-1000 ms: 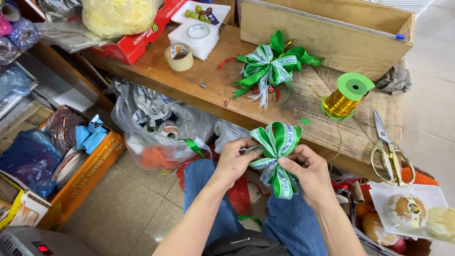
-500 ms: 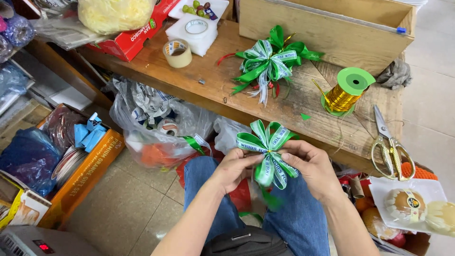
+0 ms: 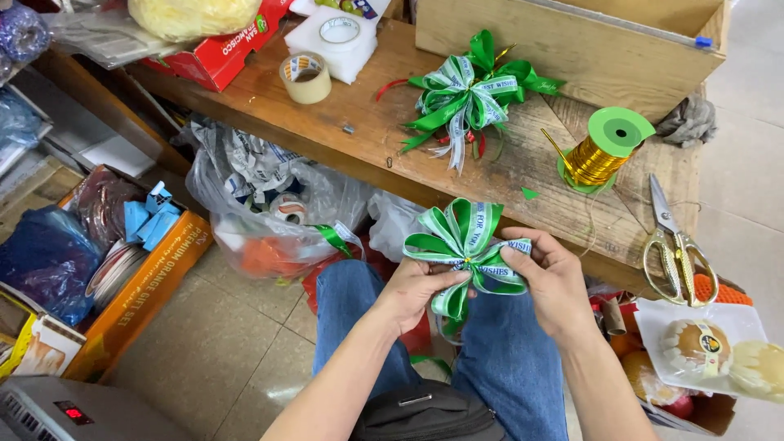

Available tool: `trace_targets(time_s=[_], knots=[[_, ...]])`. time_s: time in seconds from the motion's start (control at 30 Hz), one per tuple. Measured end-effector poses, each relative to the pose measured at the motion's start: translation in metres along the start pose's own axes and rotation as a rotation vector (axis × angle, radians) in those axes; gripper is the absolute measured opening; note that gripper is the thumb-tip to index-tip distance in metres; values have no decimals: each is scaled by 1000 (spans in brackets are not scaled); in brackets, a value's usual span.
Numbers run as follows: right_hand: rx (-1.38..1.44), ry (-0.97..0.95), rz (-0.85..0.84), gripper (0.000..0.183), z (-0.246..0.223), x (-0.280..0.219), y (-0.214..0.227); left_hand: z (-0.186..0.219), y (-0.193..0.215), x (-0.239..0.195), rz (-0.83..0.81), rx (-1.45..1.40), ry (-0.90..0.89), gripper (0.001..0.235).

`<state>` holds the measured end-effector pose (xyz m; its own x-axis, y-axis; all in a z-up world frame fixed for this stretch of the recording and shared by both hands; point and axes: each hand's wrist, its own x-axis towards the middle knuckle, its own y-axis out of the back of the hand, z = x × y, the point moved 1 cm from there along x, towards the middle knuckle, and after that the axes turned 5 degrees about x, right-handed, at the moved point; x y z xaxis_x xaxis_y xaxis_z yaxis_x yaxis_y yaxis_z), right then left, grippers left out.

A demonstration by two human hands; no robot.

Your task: The person forms a decorative bow from a green and white ribbon, folds and loops the ribbon, secures it with a thin gold wire, and trims the ends with scissors. The finished bow is placed on the table.

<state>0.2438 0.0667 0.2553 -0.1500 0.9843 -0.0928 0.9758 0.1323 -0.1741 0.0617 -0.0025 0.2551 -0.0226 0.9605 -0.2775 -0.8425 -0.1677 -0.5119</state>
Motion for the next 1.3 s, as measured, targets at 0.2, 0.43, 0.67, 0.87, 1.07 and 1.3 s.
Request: trace_targets(time_s=[0.2, 0.43, 0.67, 0.87, 1.07, 1.3], knots=[[-26, 14, -25, 35, -8, -3, -8, -7, 11, 14, 34, -50, 51, 37], [-67, 80, -34, 31, 7, 6, 0, -11, 6, 13, 79, -94, 66, 26], [133, -154, -63, 34, 12, 12, -5, -9, 1, 11, 42, -183, -18, 19], [156, -185, -97, 64, -7, -23, -11, -13, 2, 16, 229, 23, -106, 29], [208, -151, -184, 55, -14, -22, -11, -4, -2, 10, 273, 276, -276, 31], [177, -160, -41, 19, -9, -9, -13, -45, 7, 15, 28, 123, -250, 30]])
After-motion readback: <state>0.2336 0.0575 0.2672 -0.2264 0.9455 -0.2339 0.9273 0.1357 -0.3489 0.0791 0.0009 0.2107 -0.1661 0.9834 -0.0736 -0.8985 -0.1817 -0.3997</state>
